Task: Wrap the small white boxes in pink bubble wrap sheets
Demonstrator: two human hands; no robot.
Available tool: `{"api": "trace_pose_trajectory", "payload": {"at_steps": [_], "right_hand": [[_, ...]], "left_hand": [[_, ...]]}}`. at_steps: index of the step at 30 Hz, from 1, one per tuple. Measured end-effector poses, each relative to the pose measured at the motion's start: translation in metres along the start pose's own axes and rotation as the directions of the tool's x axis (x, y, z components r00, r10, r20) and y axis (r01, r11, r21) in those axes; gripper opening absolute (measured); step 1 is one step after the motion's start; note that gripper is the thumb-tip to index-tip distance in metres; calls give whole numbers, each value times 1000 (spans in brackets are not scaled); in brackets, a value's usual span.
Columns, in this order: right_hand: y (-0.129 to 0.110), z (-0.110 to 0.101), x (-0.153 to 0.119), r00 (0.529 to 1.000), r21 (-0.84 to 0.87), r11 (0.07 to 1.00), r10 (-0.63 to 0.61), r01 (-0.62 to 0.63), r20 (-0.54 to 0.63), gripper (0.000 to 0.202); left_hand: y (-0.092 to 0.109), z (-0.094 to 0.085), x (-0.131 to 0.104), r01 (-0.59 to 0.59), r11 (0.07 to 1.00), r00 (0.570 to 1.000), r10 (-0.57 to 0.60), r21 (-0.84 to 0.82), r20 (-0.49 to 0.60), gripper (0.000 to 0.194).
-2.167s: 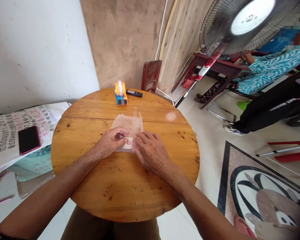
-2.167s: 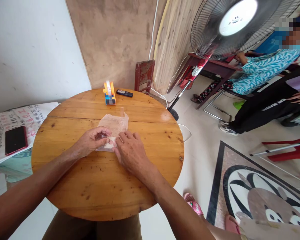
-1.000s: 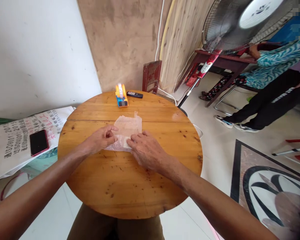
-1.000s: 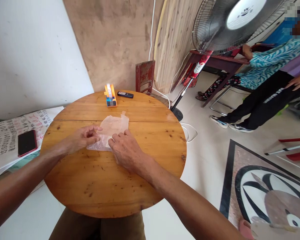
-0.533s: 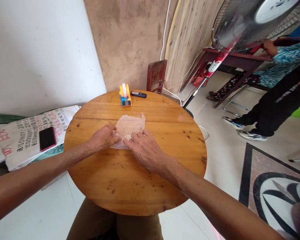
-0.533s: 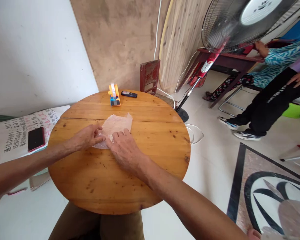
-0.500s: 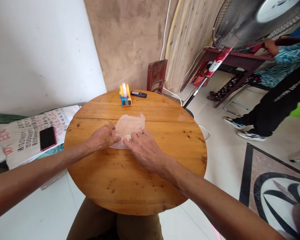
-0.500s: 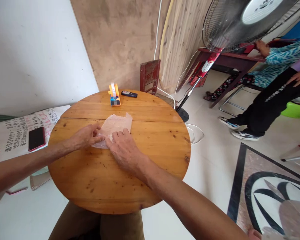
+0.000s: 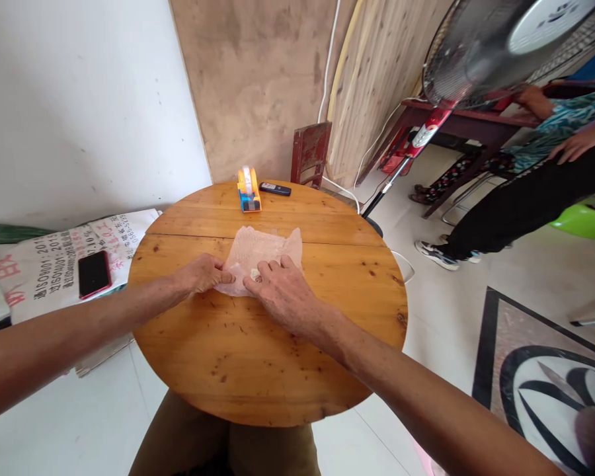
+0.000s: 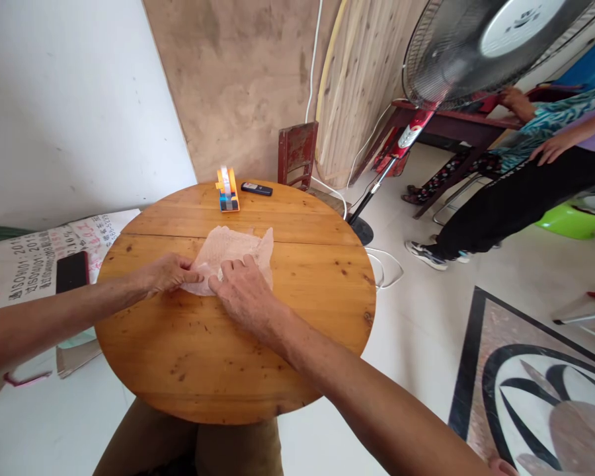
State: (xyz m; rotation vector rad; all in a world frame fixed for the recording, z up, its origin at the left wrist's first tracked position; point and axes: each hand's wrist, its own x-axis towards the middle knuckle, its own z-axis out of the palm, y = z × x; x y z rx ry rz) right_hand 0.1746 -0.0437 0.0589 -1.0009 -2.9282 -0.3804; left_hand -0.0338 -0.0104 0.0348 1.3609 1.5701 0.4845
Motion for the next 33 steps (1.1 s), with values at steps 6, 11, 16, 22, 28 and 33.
{"api": "trace_pose_trajectory", "payload": {"at_steps": [6, 11, 16, 22, 28, 33], "right_hand": [[4, 5, -1, 1000, 33, 999, 3, -2, -6, 31], [3, 2, -5, 1000, 58, 998, 14, -14, 2, 36], [-2, -8, -8, 999, 96, 994, 46, -46, -3, 45], [1, -10, -10, 998, 113, 992, 57, -59, 24, 29], [1, -6, -13, 998, 114, 992, 58, -57, -10, 29], [-1, -5, -15, 998, 141, 988, 60, -57, -15, 33]], "left_hand": [[11, 11, -7, -9, 943, 1000, 18, -333, 24, 21], [20, 17, -5, 142, 849, 987, -86, -510, 132, 18], [20, 18, -3, 95, 857, 994, -51, -507, 100, 20], [22, 25, -2, -23, 916, 999, 6, -400, -42, 20], [31, 28, -6, -124, 945, 992, 117, -301, -42, 19], [39, 26, -7, -172, 977, 981, 181, -125, 67, 14]]}}
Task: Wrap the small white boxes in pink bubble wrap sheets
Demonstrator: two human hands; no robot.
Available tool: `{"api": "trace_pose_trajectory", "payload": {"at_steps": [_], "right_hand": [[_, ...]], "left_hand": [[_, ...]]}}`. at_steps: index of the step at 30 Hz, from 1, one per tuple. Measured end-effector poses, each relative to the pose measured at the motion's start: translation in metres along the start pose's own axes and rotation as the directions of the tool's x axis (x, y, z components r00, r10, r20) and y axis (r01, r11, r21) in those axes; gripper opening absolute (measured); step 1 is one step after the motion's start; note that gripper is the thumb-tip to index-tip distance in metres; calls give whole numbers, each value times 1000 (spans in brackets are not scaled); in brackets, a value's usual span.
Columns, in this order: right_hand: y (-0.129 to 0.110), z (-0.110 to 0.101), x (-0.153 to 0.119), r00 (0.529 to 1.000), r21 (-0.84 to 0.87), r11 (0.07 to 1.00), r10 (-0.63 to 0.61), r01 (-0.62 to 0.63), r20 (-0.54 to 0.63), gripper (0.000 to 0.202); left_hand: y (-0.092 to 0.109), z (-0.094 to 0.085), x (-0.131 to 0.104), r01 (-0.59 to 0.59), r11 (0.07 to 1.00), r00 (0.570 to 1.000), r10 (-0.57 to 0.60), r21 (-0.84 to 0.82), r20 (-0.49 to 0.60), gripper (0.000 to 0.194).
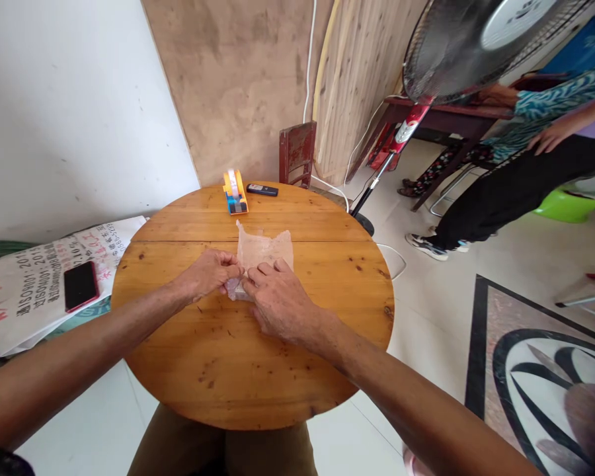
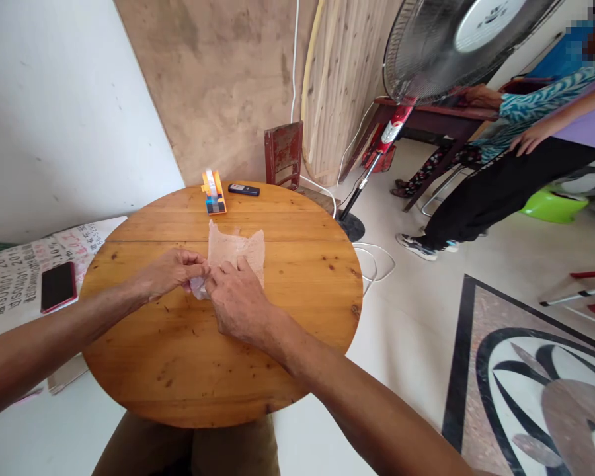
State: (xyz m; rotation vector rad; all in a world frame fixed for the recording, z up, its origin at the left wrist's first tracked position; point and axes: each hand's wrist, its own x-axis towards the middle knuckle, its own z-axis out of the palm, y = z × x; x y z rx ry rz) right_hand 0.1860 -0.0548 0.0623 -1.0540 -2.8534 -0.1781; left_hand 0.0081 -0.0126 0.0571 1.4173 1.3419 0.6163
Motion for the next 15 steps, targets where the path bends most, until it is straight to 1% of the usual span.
{"api": "trace_pose_trajectory", "payload": {"at_steps": [5, 7, 9, 11, 13, 14, 15], "right_hand": [[1, 0, -6, 1000, 91, 996, 21, -21, -8, 30], [3, 0, -9, 999, 125, 992, 23, -20, -25, 35], [4, 1, -10, 999, 139, 990, 19, -14, -38, 39], [4, 2, -10, 999, 142, 990, 20, -14, -40, 40], [4, 4, -9, 999, 145, 989, 33, -27, -42, 38], [4, 4, -9, 998, 150, 988, 42, -34, -47, 37], [4, 5, -8, 997, 159, 987, 48, -39, -55, 37]], "left_hand": [[7, -7, 0, 11, 997, 995, -18, 75, 94, 10], [10, -11, -2, 44, 998, 992, -50, 54, 112, 16], [11, -13, -3, 49, 999, 987, -50, 11, 153, 22], [9, -13, -5, -8, 1000, 973, 8, -1, 231, 24], [2, -9, -6, -109, 993, 960, 94, 43, 263, 22], [-2, -7, -7, -166, 982, 961, 141, 89, 240, 21], [-7, -4, -8, -222, 962, 963, 192, 157, 188, 20]]}}
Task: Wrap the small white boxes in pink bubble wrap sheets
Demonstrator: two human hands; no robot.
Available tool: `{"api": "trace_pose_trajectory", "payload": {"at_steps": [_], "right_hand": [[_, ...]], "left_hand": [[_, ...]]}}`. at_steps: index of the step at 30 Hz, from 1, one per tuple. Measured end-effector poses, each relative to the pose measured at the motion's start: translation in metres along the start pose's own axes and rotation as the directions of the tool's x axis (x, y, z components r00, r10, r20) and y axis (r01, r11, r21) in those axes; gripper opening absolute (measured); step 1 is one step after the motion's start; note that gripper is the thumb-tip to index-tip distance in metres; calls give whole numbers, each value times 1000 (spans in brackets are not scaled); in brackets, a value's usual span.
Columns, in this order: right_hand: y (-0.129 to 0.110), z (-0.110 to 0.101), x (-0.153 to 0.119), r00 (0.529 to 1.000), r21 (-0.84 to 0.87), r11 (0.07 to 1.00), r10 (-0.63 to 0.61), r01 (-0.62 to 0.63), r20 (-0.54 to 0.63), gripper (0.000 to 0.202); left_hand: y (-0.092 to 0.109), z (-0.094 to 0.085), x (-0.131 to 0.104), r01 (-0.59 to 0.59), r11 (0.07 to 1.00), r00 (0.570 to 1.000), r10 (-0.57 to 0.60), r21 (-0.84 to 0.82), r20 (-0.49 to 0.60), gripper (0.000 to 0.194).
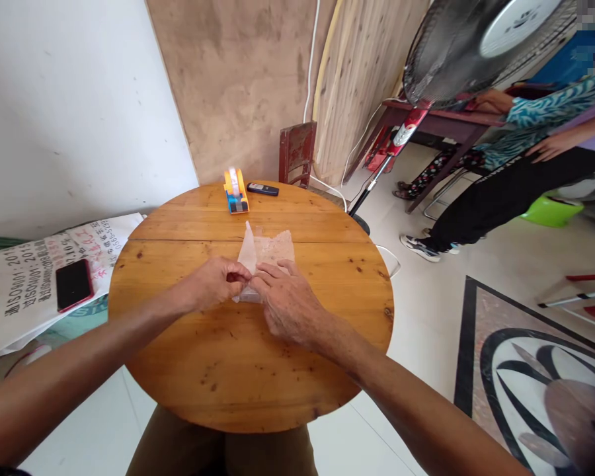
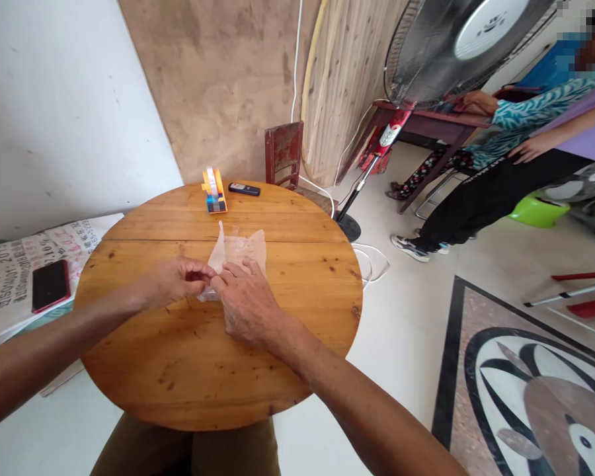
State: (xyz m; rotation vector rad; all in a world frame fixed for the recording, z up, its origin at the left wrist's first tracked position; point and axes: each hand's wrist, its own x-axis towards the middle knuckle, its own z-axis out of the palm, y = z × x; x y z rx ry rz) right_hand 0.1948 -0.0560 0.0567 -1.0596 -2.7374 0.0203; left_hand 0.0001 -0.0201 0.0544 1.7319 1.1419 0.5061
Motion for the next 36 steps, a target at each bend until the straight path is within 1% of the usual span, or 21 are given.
{"api": "trace_pose_trajectory", "payload": {"at_steps": [1, 2, 3, 4, 5, 6, 7, 8, 9, 10, 12, 14, 16, 18, 21, 23, 26, 29, 32, 34, 36], "right_hand": [[2, 0, 0, 1000, 21, 1000, -3, 3, -9, 37], [4, -1, -1, 999, 58, 998, -12, 13, -30, 37], [8, -3, -4, 998, 110, 994, -11, 19, -69, 36], [12, -6, -8, 991, 176, 984, 18, 6, -131, 34], [18, -9, -13, 976, 252, 967, 86, -33, -201, 30], [25, -13, -20, 945, 332, 937, 200, -108, -258, 25], [32, -15, -28, 892, 411, 886, 350, -215, -287, 20], [38, -17, -36, 836, 471, 816, 488, -335, -250, 19], [45, -18, -44, 793, 509, 739, 587, -443, -163, 21], [50, -17, -51, 757, 526, 669, 649, -524, -72, 27], [54, -11, -61, 716, 533, 575, 693, -621, 87, 39], [53, -3, -63, 680, 554, 500, 713, -665, 173, 51], [47, 5, -55, 650, 571, 449, 731, -687, 207, 66], [42, 11, -43, 629, 562, 436, 750, -703, 204, 78], [40, 20, -25, 619, 538, 455, 767, -710, 168, 86], [41, 28, -19, 638, 571, 467, 759, -675, 134, 81], [41, 40, -18, 671, 688, 457, 739, -564, 60, 71], [37, 46, -20, 669, 785, 411, 743, -464, 6, 62], [30, 46, -16, 667, 842, 374, 744, -388, -23, 57], [25, 44, -9, 673, 861, 370, 738, -350, -43, 55], [19, 41, -1, 688, 869, 379, 723, -319, -62, 55]], "left_hand": [[-4, 4, -1, -46, 992, 998, 51, 116, -43, 20], [-8, 7, -3, -96, 966, 988, 121, 242, -91, 20], [-11, 10, -4, -144, 925, 972, 199, 350, -125, 20], [-15, 12, -6, -193, 876, 950, 280, 442, -140, 21], [-17, 13, -6, -242, 827, 922, 359, 508, -146, 21], [-20, 14, -7, -290, 783, 892, 430, 550, -142, 22], [-22, 14, -7, -337, 747, 862, 489, 573, -131, 22], [-25, 14, -6, -381, 717, 834, 539, 584, -117, 22], [-27, 15, -5, -418, 693, 809, 578, 587, -108, 20], [-29, 15, -4, -445, 676, 787, 608, 587, -103, 19], [-32, 16, -2, -480, 652, 757, 646, 587, -99, 17], [-34, 19, -1, -496, 632, 730, 675, 595, -109, 18], [-35, 22, -1, -499, 620, 710, 693, 606, -124, 20], [-34, 26, -2, -482, 621, 708, 692, 619, -143, 20], [-31, 30, -3, -444, 632, 732, 665, 635, -149, 21], [-28, 32, -5, -432, 637, 746, 650, 639, -143, 21], [-27, 34, -5, -421, 633, 755, 641, 650, -135, 21], [-28, 34, -5, -402, 598, 754, 646, 694, -120, 22], [-28, 33, -4, -394, 554, 746, 659, 734, -98, 23], [-28, 32, -3, -393, 530, 737, 670, 751, -88, 22], [-28, 31, -1, -384, 513, 731, 677, 768, -87, 21]]}}
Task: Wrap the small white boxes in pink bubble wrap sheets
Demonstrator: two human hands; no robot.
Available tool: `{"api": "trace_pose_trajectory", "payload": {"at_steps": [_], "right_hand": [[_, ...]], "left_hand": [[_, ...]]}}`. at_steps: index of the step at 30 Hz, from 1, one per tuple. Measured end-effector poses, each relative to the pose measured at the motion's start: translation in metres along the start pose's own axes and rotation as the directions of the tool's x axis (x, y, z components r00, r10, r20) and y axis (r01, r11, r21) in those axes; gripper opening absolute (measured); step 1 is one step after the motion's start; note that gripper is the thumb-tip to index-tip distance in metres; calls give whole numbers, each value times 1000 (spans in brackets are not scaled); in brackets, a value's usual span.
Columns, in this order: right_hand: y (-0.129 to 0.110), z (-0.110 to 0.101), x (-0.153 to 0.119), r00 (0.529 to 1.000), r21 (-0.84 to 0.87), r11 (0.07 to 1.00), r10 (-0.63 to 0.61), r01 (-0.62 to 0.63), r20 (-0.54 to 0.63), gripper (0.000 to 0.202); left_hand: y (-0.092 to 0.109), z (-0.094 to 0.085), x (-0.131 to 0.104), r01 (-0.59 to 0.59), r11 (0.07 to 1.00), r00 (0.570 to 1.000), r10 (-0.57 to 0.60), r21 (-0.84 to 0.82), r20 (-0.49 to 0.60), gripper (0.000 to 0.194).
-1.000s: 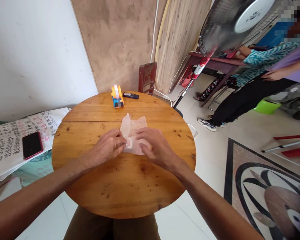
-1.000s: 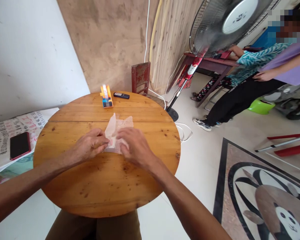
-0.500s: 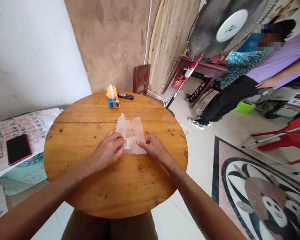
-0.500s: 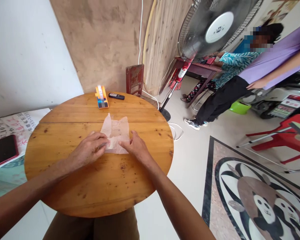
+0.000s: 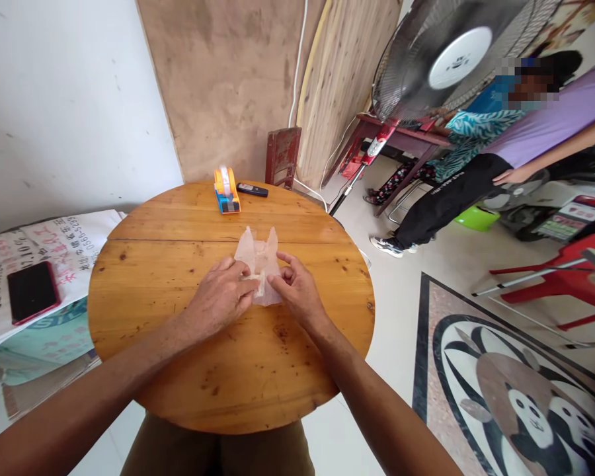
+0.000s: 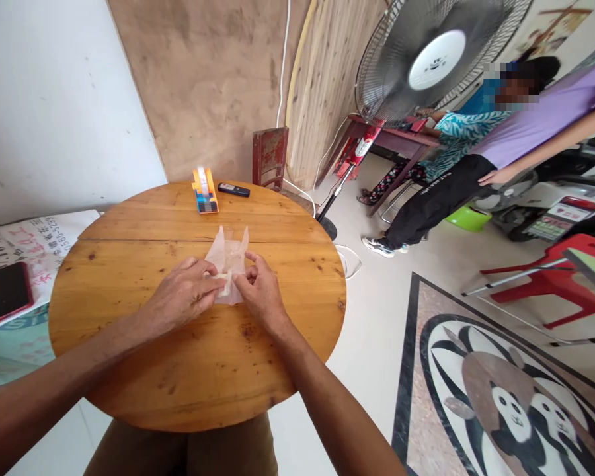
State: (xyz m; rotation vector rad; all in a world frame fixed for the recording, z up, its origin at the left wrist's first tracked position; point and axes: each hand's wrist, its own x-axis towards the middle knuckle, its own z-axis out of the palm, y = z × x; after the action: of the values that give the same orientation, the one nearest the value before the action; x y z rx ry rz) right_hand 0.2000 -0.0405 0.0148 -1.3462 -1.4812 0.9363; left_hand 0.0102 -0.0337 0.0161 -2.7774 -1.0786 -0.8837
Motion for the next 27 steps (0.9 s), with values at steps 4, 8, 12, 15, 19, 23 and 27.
{"api": "trace_pose_trajectory", "payload": {"at_steps": [4, 8, 12, 15, 19, 23, 27], "right_hand": [[-11, 13, 0, 997, -33, 997, -71, 72, 26, 55], [-11, 17, -1, 996, -71, 994, -85, 87, 26, 50], [-10, 18, -2, 997, -93, 992, -79, 81, 26, 49], [-16, 20, -6, 995, -152, 985, -79, 88, 62, 47], [-27, 18, -14, 981, -312, 935, -127, 169, 149, 42], [-28, 13, -19, 960, -405, 881, -162, 245, 228, 49], [-25, 12, -15, 941, -420, 862, -166, 284, 295, 60]], "left_hand": [[-1, 2, 1, 26, 1000, 999, -26, -9, 28, 23], [0, 2, 0, 102, 986, 994, -94, -134, 60, 23], [3, 1, 2, 219, 946, 976, -211, -240, 58, 25], [4, 1, 3, 284, 917, 958, -279, -281, 59, 41], [3, 4, 2, 303, 886, 952, -301, -351, 61, 53], [-3, 5, -1, 334, 815, 938, -339, -474, 78, 58], [-8, 2, 3, 457, 626, 874, -448, -632, 188, 53]]}}
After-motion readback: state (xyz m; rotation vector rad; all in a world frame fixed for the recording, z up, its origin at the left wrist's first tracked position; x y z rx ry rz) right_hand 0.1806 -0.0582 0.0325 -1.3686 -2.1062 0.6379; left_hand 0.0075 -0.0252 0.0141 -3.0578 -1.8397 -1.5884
